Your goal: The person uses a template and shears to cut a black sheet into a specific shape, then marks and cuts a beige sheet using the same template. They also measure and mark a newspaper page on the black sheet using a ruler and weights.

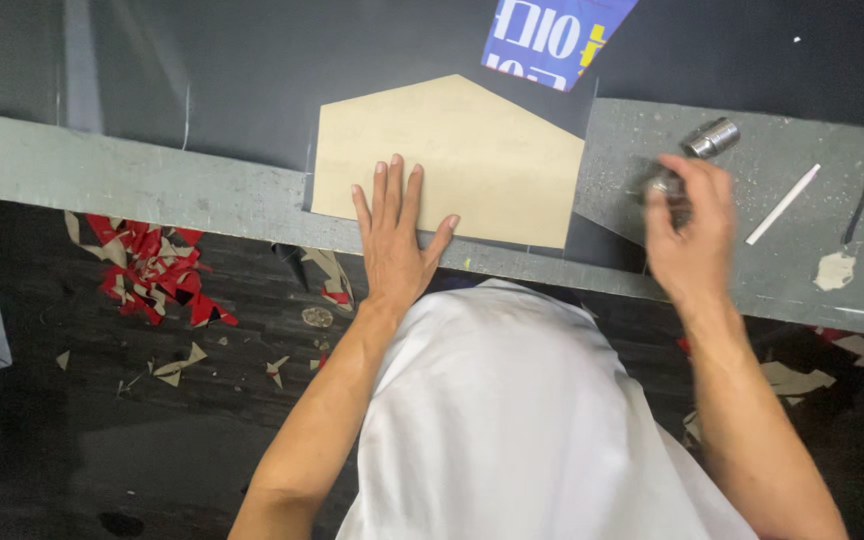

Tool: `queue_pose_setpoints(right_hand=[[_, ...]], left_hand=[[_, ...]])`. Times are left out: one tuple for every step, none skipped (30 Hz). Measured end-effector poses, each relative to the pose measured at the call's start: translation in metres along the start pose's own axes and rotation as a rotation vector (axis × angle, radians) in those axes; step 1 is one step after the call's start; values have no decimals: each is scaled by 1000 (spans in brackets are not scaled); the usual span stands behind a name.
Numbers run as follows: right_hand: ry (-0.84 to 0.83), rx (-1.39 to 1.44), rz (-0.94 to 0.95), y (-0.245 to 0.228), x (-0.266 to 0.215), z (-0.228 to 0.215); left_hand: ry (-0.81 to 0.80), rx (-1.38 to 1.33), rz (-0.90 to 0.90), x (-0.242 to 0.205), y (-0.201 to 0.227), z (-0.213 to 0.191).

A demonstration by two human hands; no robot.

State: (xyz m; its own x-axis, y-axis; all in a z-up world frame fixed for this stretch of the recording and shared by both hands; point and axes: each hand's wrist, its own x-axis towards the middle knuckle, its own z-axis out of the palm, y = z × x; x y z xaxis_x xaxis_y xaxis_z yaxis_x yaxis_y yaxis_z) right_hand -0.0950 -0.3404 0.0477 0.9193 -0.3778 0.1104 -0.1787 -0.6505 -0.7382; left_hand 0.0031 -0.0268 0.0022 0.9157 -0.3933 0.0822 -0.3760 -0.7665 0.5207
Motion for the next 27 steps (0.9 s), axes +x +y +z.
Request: queue_pose_setpoints(right_hand=[[10,-81,-37,6,-5,-8],[23,-163,-71,11,-9,-15],[35,-244,-104,16,-12,-18],[37,-227,-90,19,-15,-18],[39,-211,-76,23,-17,-18],[42,-191,-67,25,-17,-18],[49,-188,-66,27,-19,-17],[56,-186,-66,28,-19,-16],[64,-183,-66,29,-19,-16],[68,-150,-34,30,-19,-16],[71,-117,-2,31,-18,-16],[72,-82,29,31,-18,-16],[78,-76,52,31,-17,-15],[81,-69,75,31,-16,-15],[85,-62,98,31,-16,-14],[84,-69,99,32,-15,-14],[83,-76,100,32,-14,-14],[81,-81,98,32,-13,-14],[81,-66,117,32,-12,-14],[78,-49,135,32,-11,-12],[74,-31,153,32,-10,-11],[76,-54,144,32,-11,-11],[78,-76,136,33,-11,-11],[82,-99,128,33,-11,-11],[83,-94,130,34,-11,-11],[85,-90,133,34,-11,-11],[87,-85,136,35,-10,-11]], left_hand=[[-3,-2,1,0,1,0],[2,1,5,1,0,0],[7,4,9,1,0,0],[8,8,12,1,0,0],[4,9,11,0,1,0],[5,13,9,0,1,0],[6,16,7,0,1,0],[2,20,7,0,2,1],[-3,24,7,1,2,1],[-6,26,6,1,3,1],[-9,29,3,2,4,2],[-13,32,-2,2,3,2],[-16,36,-8,2,3,3],[-20,43,-9,2,3,2],[-24,49,-10,1,3,2],[-28,53,-8,2,3,3],[-29,51,-8,1,4,4],[-27,50,-8,2,4,4],[-25,49,-8,3,4,4],[-25,51,-10,2,3,4],[-26,53,-12,2,3,4],[-28,53,-14,1,2,4],[-27,55,-15,1,2,5],[-27,56,-15,1,2,5],[-26,58,-16,1,2,6],[-23,59,-16,2,2,6],[-21,61,-17,2,2,6]])
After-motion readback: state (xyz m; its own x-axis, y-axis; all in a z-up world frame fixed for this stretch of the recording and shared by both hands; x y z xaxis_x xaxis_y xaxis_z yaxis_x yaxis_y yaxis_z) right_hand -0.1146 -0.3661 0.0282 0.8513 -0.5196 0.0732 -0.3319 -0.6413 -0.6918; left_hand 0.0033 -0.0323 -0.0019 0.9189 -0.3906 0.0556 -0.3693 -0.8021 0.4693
